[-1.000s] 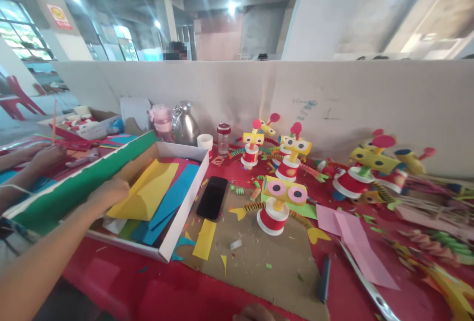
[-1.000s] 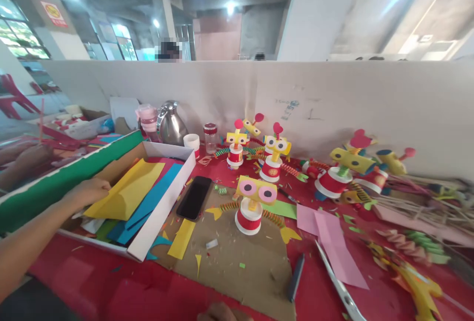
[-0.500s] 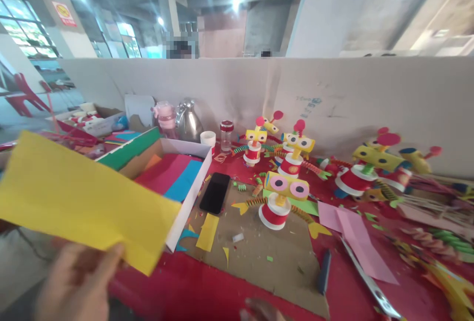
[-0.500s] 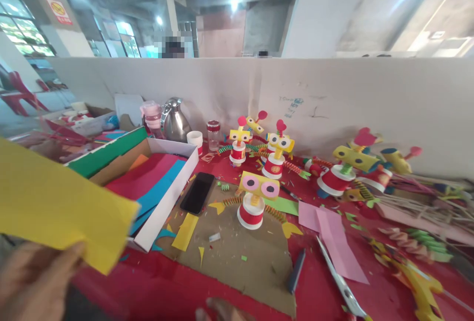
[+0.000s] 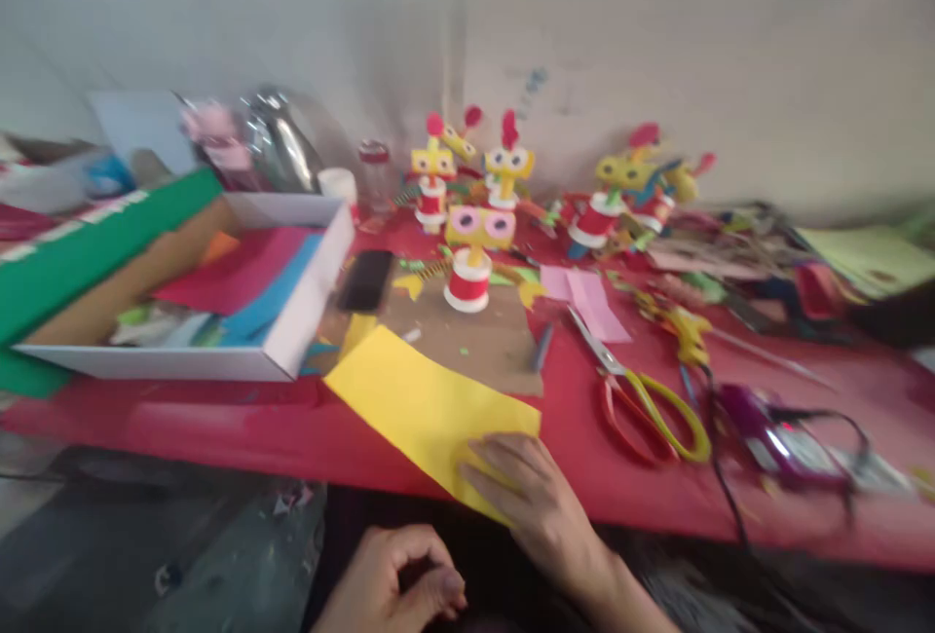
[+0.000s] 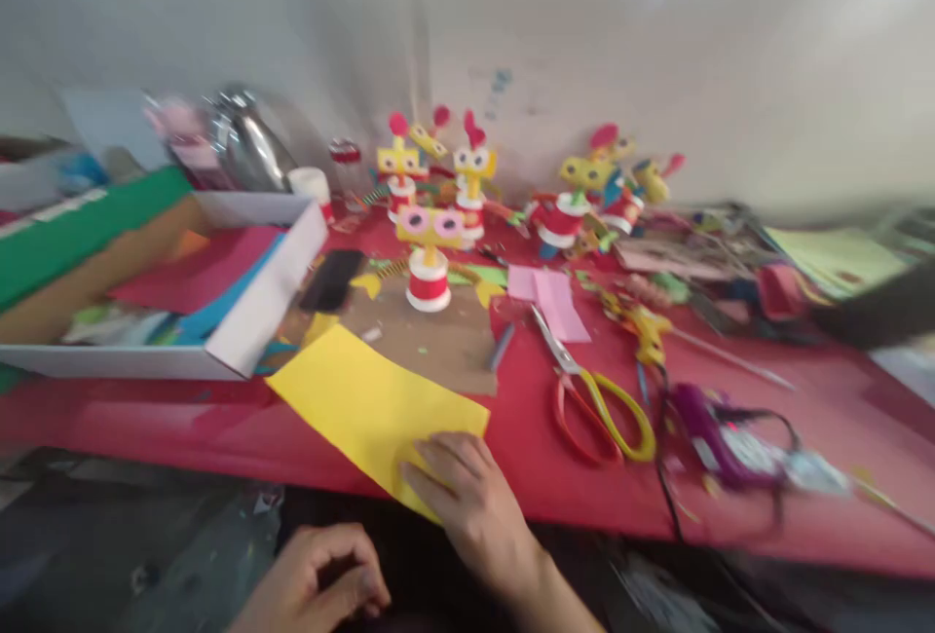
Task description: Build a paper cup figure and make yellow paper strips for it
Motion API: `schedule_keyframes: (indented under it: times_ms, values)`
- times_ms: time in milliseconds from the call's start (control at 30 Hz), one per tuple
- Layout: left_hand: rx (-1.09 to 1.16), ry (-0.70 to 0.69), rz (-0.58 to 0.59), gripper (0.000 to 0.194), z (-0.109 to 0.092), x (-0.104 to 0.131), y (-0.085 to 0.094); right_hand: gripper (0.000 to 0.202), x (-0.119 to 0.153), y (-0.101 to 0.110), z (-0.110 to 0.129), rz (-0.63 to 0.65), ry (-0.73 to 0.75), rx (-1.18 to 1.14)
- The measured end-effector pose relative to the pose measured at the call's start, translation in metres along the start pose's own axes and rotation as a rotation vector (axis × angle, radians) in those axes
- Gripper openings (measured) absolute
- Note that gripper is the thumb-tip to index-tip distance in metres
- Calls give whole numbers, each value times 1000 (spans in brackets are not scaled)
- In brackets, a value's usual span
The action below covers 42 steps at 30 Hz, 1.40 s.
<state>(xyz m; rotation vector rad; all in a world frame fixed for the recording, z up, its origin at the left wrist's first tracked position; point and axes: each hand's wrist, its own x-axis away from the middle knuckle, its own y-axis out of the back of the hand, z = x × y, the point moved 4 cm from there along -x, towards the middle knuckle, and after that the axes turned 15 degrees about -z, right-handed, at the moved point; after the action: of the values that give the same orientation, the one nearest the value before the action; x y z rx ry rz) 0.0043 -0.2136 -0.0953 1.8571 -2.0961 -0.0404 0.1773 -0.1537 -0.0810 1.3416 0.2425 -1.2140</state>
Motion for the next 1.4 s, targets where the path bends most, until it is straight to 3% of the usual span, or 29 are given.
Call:
schedule_keyframes:
  times_ms: [33,100,133,200,300,500,600,700,900,1100,1267,1400]
  values:
    - [-173,-186,-45,31,-8,4,4,37,4,5,-2,42,-38,2]
    - [-446,-654,-285,14,-28,8,14,41,10,16,-6,99,-75,-24]
    - [-607,-818,-345,24,-33,8,17,41,11,21,-8,132,-87,-49]
    - [-882,-944,-404,43,-36,-1,23,39,15,30,-14,179,-113,-71]
    - [-990,-917,-334,40,-29,-22,41,37,21,44,-25,192,-163,-85]
    - [-715,-820,-315,26,-12,-33,78,26,31,52,-34,-11,-359,-112]
    - [-609,-660,-449,20,-9,-38,84,17,27,47,-36,-129,-595,-40]
    - [-627,-489,-636,30,-9,-49,85,25,21,42,-40,-181,-755,90]
    - [-682,-353,-657,33,-15,-72,77,41,14,36,-49,-180,-661,341]
    - [-669,-266,-686,46,-10,-76,74,48,10,35,-46,-119,-612,455]
    - [-732,-326,-682,45,-9,-73,72,51,9,36,-44,-64,-641,512]
    - [-774,-463,-669,31,-11,-72,70,50,8,34,-44,-36,-627,502]
